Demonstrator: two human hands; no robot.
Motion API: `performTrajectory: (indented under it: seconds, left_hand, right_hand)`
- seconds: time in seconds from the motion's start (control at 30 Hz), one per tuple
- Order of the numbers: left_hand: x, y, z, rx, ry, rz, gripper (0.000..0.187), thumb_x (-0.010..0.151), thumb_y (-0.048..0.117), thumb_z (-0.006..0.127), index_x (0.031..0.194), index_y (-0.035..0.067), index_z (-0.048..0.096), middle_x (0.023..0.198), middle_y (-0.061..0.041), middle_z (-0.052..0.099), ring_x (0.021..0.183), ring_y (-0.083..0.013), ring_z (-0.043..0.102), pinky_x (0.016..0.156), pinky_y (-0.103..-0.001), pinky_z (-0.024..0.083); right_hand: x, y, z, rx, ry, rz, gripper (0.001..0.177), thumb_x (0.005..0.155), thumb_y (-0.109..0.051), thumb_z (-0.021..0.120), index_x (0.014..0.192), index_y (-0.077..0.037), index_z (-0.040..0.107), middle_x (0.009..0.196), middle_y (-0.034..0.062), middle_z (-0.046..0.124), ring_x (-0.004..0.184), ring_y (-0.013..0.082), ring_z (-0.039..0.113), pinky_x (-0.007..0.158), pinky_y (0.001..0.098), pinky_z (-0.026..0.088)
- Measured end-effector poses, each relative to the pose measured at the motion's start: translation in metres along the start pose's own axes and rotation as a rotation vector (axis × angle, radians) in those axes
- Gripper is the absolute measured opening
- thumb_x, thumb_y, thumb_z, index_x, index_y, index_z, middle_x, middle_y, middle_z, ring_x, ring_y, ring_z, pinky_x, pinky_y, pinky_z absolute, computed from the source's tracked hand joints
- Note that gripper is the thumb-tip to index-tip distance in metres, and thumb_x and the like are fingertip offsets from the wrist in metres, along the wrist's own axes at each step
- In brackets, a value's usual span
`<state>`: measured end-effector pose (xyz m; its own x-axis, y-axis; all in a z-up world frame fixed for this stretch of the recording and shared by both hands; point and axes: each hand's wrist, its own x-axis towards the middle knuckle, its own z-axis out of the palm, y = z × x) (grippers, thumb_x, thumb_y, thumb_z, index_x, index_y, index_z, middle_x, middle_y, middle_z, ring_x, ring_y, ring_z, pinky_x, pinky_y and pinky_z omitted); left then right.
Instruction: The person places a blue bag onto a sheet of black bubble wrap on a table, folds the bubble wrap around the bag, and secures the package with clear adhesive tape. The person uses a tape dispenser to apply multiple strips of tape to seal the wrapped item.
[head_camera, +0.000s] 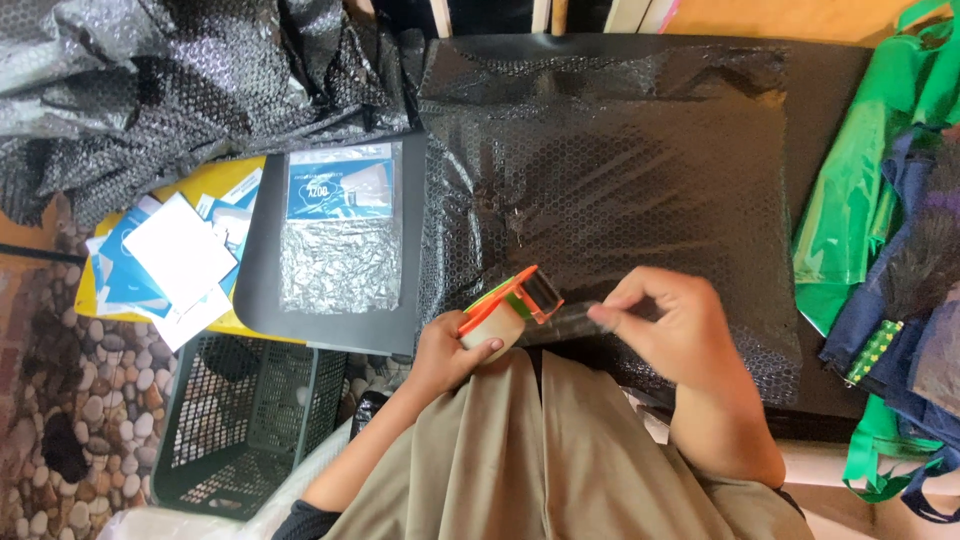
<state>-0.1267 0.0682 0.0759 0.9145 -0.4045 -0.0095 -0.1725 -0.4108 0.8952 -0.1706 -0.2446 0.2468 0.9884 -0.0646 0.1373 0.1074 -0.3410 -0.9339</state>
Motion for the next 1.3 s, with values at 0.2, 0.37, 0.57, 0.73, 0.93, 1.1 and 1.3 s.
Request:
performTrajectory:
  seconds: [0.2,0.37,0.57,0.73,0.93,1.1,1.3]
  left_hand:
    - [0.002,-0.005,-0.005,-0.13,-0.042,0.064,0.046,0.072,0.045,0.091,0.07,0.006,0.067,0.064,-0.012,0.056,0.058,-0.0308,0.058,0.057,-0.036,0.046]
    - [-0.001,-0.003,-0.006,-0.234,-0.104,0.109,0.042,0.078,0.039,0.089,0.066,0.006,0.066,0.061,-0.009,0.054,0.056,-0.0247,0.054,0.057,-0.033,0.043]
    - [-0.01,-0.01,0.0,-0.337,-0.092,0.121,0.039,0.085,0.033,0.086,0.068,0.005,0.065,0.064,-0.007,0.053,0.06,-0.0211,0.053,0.06,-0.032,0.043]
    - [-0.01,-0.03,0.012,-0.454,-0.065,0.277,0.035,0.087,0.025,0.083,0.068,0.003,0.062,0.065,-0.006,0.047,0.063,-0.0238,0.054,0.066,-0.037,0.046]
    - [-0.005,-0.002,0.009,-0.534,0.092,0.521,0.044,0.089,0.03,0.083,0.066,0.003,0.057,0.066,-0.005,0.043,0.067,-0.0295,0.059,0.079,-0.045,0.051]
    - [-0.007,0.01,-0.004,-0.476,0.196,0.65,0.043,0.086,0.032,0.086,0.067,0.003,0.06,0.067,-0.007,0.045,0.067,-0.0298,0.057,0.09,-0.055,0.049]
    - [-0.015,-0.016,-0.012,-0.354,0.256,0.678,0.046,0.085,0.038,0.087,0.068,0.005,0.06,0.069,-0.008,0.046,0.067,-0.0295,0.059,0.095,-0.058,0.048]
  right_hand:
    - [0.027,0.084,-0.021,0.261,0.075,0.183,0.021,0.083,-0.007,0.086,0.08,0.002,0.068,0.068,0.0127,0.07,0.059,0.0119,0.061,0.059,0.0235,0.053]
    - [0.034,0.114,-0.009,0.367,0.079,0.264,0.02,0.086,-0.006,0.084,0.08,0.004,0.067,0.067,0.0142,0.069,0.06,0.012,0.063,0.058,0.0229,0.053]
    - [0.028,0.151,0.003,0.501,0.049,0.394,0.019,0.086,-0.003,0.082,0.08,0.004,0.066,0.068,0.0169,0.069,0.058,0.0137,0.065,0.054,0.0224,0.052]
    - [0.022,0.187,0.039,0.697,-0.011,0.481,0.016,0.089,-0.002,0.077,0.081,0.001,0.065,0.066,0.0148,0.066,0.056,0.0132,0.061,0.051,0.0217,0.047]
    - [0.005,0.169,0.1,1.032,-0.289,0.67,0.021,0.095,-0.009,0.07,0.077,-0.003,0.059,0.059,0.0098,0.06,0.051,0.0134,0.057,0.048,0.0242,0.041]
    - [-0.002,0.159,0.112,1.281,-0.458,0.731,0.027,0.1,-0.012,0.068,0.076,-0.006,0.056,0.053,0.0046,0.051,0.045,0.0129,0.051,0.049,0.0237,0.045]
    - [-0.009,0.184,0.117,1.257,-0.397,0.768,0.028,0.101,-0.01,0.064,0.075,-0.005,0.054,0.055,0.0037,0.047,0.047,0.0131,0.053,0.049,0.0238,0.048]
